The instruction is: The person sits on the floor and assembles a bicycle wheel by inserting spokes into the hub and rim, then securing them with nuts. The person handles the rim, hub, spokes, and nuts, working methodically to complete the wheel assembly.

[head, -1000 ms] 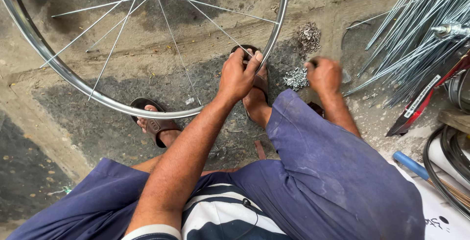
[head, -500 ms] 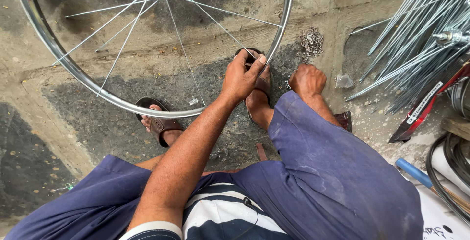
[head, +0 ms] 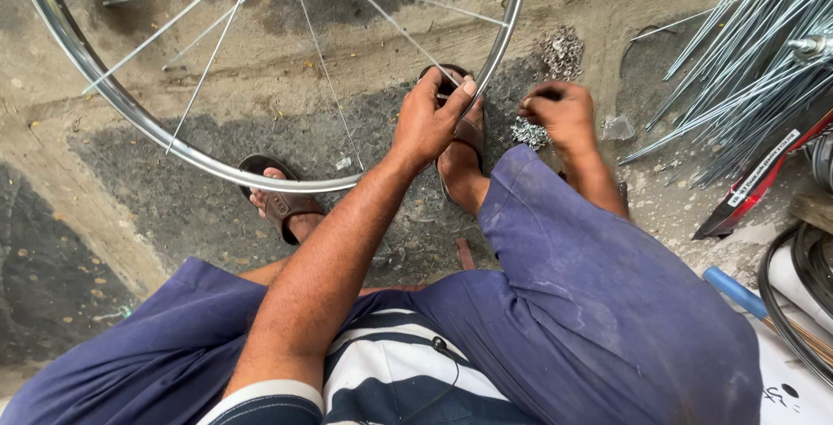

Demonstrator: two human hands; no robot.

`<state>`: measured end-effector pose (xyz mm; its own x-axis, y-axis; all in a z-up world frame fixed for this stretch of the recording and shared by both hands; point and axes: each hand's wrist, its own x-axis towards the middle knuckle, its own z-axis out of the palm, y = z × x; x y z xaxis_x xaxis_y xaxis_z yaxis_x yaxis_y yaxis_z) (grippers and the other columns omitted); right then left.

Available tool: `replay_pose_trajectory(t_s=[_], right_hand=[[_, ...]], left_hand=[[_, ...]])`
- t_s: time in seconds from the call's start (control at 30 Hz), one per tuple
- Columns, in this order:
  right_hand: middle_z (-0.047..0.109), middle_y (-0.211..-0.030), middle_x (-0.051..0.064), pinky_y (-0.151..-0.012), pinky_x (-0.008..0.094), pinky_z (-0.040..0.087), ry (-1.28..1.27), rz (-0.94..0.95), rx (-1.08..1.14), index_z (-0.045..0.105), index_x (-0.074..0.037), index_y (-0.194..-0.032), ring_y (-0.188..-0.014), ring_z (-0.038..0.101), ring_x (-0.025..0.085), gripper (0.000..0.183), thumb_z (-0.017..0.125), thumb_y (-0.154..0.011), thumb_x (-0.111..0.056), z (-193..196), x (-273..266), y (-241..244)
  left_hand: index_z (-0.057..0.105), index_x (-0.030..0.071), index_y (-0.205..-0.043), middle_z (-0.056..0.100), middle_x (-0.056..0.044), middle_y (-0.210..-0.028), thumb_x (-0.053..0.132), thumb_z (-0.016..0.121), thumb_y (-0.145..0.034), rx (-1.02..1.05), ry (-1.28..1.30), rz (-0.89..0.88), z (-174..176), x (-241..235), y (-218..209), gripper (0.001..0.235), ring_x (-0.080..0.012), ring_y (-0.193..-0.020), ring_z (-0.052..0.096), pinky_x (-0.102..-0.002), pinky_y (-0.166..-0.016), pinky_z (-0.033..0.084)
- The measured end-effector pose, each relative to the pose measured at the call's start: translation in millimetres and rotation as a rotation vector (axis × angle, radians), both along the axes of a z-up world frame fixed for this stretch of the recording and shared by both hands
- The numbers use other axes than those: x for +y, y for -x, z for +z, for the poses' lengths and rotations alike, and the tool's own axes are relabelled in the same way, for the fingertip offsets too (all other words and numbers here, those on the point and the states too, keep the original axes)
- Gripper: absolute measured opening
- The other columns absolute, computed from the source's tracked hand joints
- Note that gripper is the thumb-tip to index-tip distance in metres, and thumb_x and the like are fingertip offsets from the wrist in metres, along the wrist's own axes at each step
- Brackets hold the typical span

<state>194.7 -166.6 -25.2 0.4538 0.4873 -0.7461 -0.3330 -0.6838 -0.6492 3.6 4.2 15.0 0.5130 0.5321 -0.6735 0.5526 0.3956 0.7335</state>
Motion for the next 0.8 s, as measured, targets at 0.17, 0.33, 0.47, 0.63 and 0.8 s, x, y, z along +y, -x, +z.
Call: replay_pose_trajectory(t_s=[0.17, 0.33, 0.47, 0.63, 0.8], right_hand=[[0.074, -0.094, 0.016, -0.074, 0.036, 0.063, -0.246, -0.412, 0.466, 0.069, -0.004, -0.102, -0.084, 0.075, 0.027, 0.012, 0.064, -0.094, 0.003, 23.9, 2.5, -10.7], [0.074, -0.099, 0.016, -0.078, 0.038, 0.062, -0.273, -0.327, 0.465, 0.069, -0.003, -0.109, -0.089, 0.074, 0.027, 0.016, 0.069, -0.094, 0.001, 16.8, 5.3, -7.9], [0.074, -0.106, 0.016, -0.09, 0.041, 0.061, -0.249, -0.309, 0.334, 0.071, 0.0, -0.114, -0.097, 0.074, 0.029, 0.023, 0.07, -0.092, 0.001, -0.3, -0.1, 1.7], [0.068, -0.113, 0.018, -0.093, 0.047, 0.059, -0.262, -0.275, 0.394, 0.061, 0.002, -0.123, -0.102, 0.07, 0.033, 0.021, 0.059, -0.102, -0.001, -30.5, 2.3, 18.6], [0.067, -0.123, 0.018, -0.099, 0.05, 0.057, -0.489, -0.412, 0.555, 0.055, -0.005, -0.132, -0.112, 0.069, 0.033, 0.026, 0.046, -0.109, 0.0, -31.4, 14.9, 28.5]], left_hand=[[0.067, 0.007, -0.107, 0.075, -0.007, -0.094, 0.037, 0.069, -0.095, -0.016, 0.06, 0.032, -3.0, -2.3, -3.8, 0.033, -0.0164, -0.088, 0.073, -0.035, -0.079, 0.059], [0.068, 0.006, -0.114, 0.075, -0.011, -0.099, 0.03, 0.068, -0.095, -0.136, 0.063, 0.038, -28.0, -9.4, 7.1, 0.031, -0.0202, -0.093, 0.073, -0.036, -0.084, 0.059], [0.068, 0.006, -0.115, 0.072, -0.02, -0.103, 0.036, 0.064, -0.097, 0.069, -0.163, -0.106, -45.3, -19.2, 2.1, 0.036, -0.0375, -0.096, 0.07, -0.045, -0.083, 0.054], [0.068, 0.003, -0.107, 0.072, -0.023, -0.103, 0.042, 0.062, -0.097, 0.134, -0.395, -0.134, -38.0, -26.1, -22.1, 0.04, -0.0445, -0.098, 0.064, -0.054, -0.092, 0.045], [0.069, 0.006, -0.107, 0.073, -0.017, -0.102, 0.042, 0.068, -0.091, 0.04, -0.245, -0.107, -7.5, -16.5, -23.2, 0.04, -0.0328, -0.096, 0.071, -0.047, -0.087, 0.053]])
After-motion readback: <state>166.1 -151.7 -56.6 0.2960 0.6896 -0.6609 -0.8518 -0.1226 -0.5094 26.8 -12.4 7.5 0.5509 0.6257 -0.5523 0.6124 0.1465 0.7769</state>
